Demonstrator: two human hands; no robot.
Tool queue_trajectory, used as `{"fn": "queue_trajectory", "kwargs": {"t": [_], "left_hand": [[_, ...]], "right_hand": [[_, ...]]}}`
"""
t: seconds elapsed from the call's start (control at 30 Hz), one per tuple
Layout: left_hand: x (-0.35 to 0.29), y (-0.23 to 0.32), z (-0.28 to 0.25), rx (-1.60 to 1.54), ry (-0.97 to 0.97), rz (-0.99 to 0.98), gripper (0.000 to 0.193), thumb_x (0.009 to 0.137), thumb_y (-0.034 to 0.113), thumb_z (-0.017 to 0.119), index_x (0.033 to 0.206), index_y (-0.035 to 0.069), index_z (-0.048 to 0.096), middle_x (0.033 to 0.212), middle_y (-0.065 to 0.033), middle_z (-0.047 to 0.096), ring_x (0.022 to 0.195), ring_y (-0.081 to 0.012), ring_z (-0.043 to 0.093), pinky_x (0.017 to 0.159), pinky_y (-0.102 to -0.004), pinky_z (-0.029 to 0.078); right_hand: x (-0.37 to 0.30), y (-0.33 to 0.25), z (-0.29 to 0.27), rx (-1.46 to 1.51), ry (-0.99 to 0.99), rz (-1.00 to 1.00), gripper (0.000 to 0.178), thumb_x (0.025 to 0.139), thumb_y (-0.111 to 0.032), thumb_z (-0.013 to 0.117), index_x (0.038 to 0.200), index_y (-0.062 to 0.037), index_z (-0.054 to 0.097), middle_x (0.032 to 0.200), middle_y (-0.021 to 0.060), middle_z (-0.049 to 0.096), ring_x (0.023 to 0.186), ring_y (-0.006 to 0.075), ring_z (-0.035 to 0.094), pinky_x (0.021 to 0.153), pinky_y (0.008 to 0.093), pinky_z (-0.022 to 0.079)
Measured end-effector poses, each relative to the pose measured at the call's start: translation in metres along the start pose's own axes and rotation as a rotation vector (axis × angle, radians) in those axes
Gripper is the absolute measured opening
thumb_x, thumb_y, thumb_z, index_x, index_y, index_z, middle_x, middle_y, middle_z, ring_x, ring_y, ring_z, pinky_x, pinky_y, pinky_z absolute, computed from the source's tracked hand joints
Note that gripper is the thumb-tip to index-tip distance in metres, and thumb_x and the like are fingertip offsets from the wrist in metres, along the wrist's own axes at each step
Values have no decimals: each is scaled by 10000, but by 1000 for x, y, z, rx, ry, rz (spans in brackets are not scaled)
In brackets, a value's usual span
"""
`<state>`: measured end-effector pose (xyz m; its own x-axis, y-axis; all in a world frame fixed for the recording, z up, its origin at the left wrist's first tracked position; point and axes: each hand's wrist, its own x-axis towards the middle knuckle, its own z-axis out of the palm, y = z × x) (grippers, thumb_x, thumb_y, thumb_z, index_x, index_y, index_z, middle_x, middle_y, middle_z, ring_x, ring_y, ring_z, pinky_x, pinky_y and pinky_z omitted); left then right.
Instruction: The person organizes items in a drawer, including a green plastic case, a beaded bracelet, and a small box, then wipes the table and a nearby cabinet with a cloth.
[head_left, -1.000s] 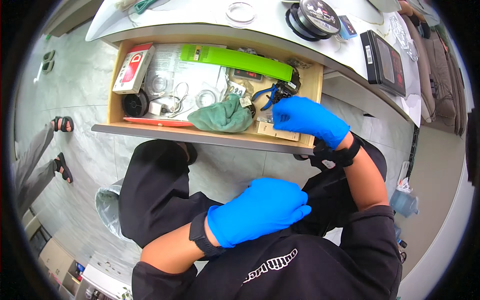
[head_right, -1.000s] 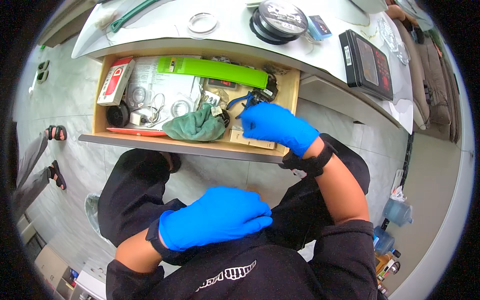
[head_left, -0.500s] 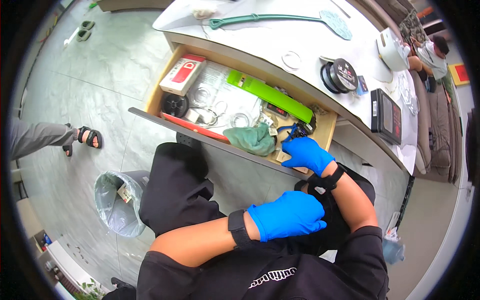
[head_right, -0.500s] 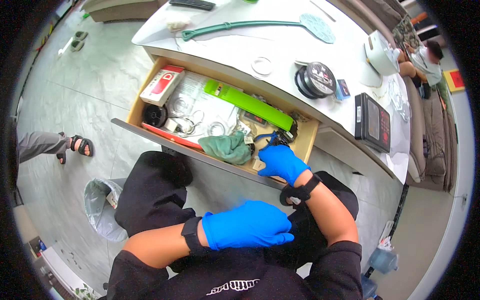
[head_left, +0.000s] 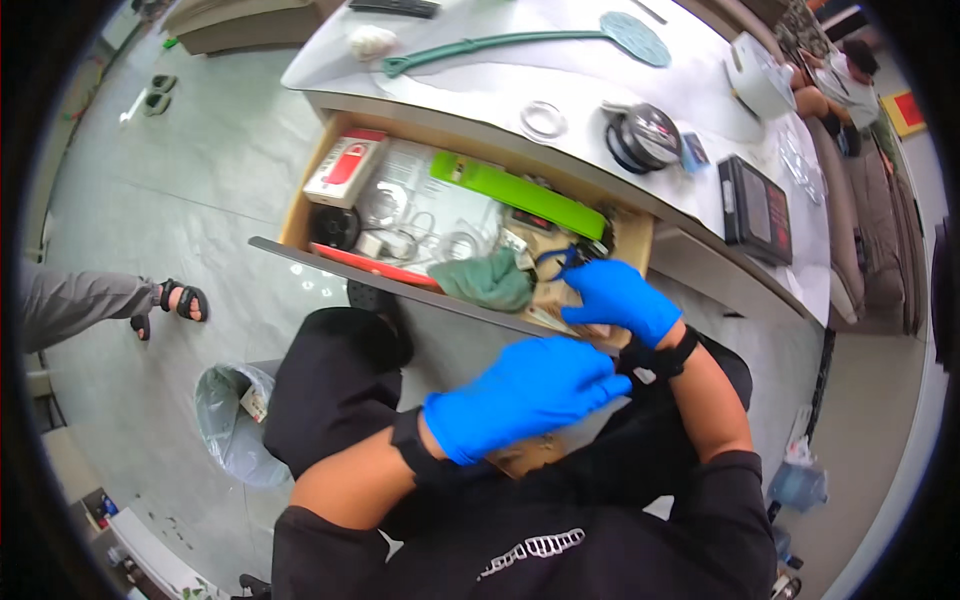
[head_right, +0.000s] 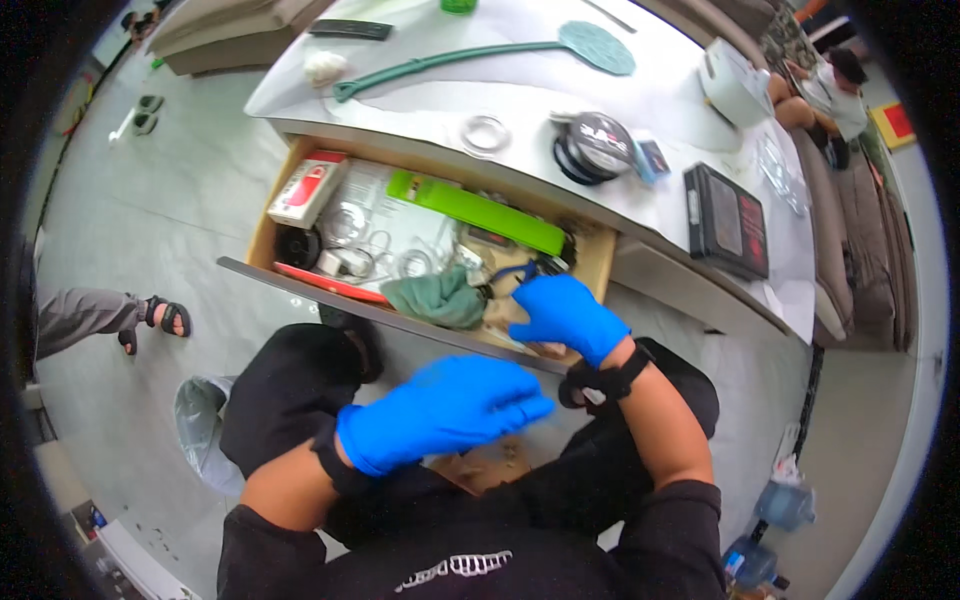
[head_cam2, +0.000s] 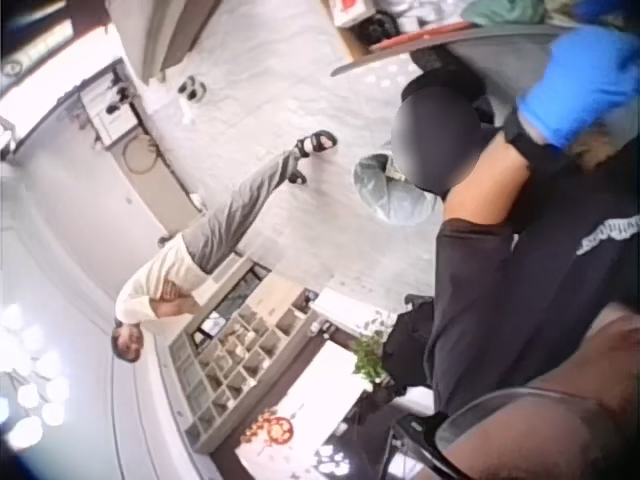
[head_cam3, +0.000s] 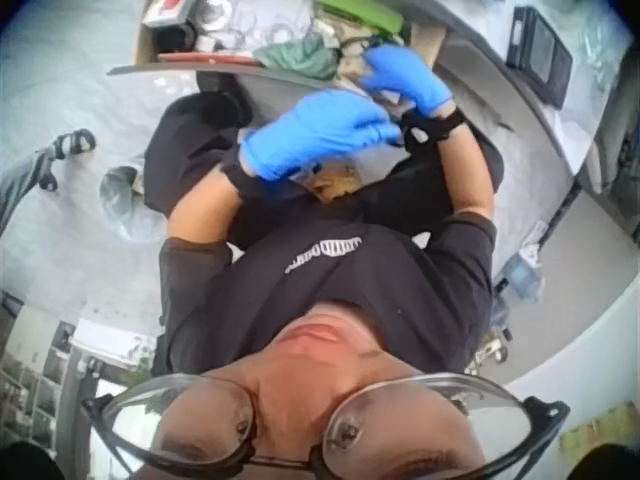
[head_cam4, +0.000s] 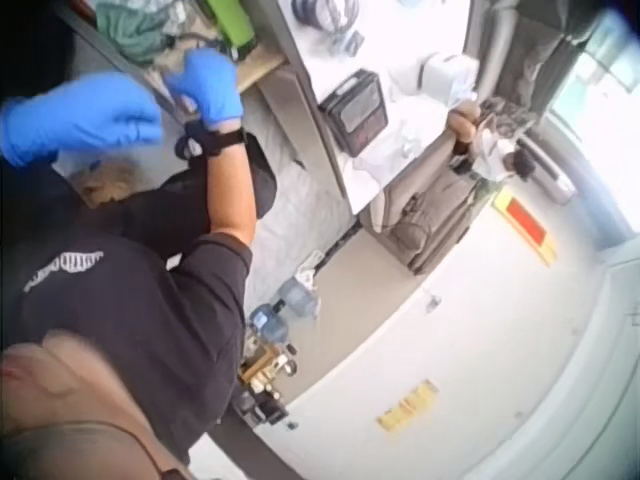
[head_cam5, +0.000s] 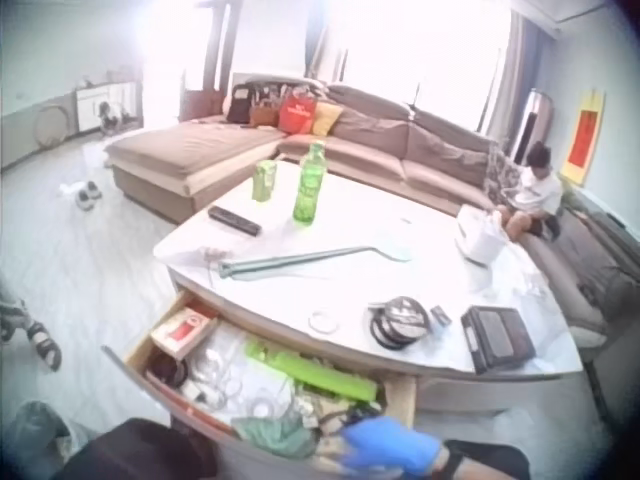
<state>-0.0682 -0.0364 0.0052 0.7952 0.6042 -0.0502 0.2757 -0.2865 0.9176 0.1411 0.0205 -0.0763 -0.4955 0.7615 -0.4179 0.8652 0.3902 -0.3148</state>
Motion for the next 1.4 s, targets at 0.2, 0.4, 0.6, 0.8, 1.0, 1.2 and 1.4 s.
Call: {"fn": "queue_trajectory", "kwargs": {"t": [0.2, 0.4, 0.6, 0.8, 1.0, 1.2, 1.4], "left_hand": [[21, -6, -12, -120, 262, -115, 221, 949, 242, 564, 980, 36, 637, 788, -78, 612, 697, -181, 562, 686, -320, 471], [42, -18, 22, -262, 434, -76, 337, 958, 228, 564, 1221, 33, 486, 993, -83, 554, 859, -168, 547, 758, -308, 463], [54, 7, 42, -744, 168, -155, 429, 979, 205, 542, 1347, 26, 414, 1214, -54, 530, 1064, -111, 506, 909, -287, 431], [53, 17, 47, -846, 163, -172, 464, 964, 148, 554, 1376, 7, 395, 1220, -51, 556, 1094, -109, 512, 926, -276, 430], [39, 22, 40, -936, 111, -179, 497, 949, 72, 539, 1402, -18, 354, 1313, -97, 527, 1176, -151, 518, 998, -303, 422], [34, 32, 39, -1013, 47, -252, 561, 939, 68, 564, 1433, -17, 311, 1325, -107, 517, 1194, -174, 513, 1018, -333, 426], [38, 40, 40, -1020, 86, -277, 600, 932, 59, 577, 1447, -22, 279, 1322, -123, 514, 1181, -181, 523, 1005, -331, 437]], "right_hand": [[-54, 17, -56, 484, 281, 132, 318, 815, -318, 628, 935, -23, 625, 717, 162, 612, 643, 236, 610, 626, 378, 502], [-92, 24, -59, 1248, 394, 225, 301, 873, -163, 552, 1083, 41, 622, 727, 14, 586, 630, 64, 520, 580, 228, 444], [-119, 21, -58, 1336, 564, 221, 350, 890, -166, 551, 1157, 56, 589, 796, 14, 613, 646, 59, 533, 595, 213, 453], [-125, 18, -50, 1444, 588, 113, 370, 926, -223, 589, 1201, 23, 563, 882, 14, 619, 716, 71, 551, 653, 224, 472], [-124, 5, -40, 1805, 480, -229, 882, 827, -546, 621, 1449, -17, 289, 1391, 159, 455, 1219, 227, 519, 989, 366, 456], [-125, -15, -44, 1990, 193, -330, 993, 770, -642, 636, 1439, 10, 298, 1322, 204, 506, 1181, 287, 552, 976, 398, 476], [-124, -17, -42, 2043, 218, -419, 905, 863, -630, 509, 1450, 13, 263, 1339, 237, 489, 1216, 328, 521, 1023, 433, 432]]}}
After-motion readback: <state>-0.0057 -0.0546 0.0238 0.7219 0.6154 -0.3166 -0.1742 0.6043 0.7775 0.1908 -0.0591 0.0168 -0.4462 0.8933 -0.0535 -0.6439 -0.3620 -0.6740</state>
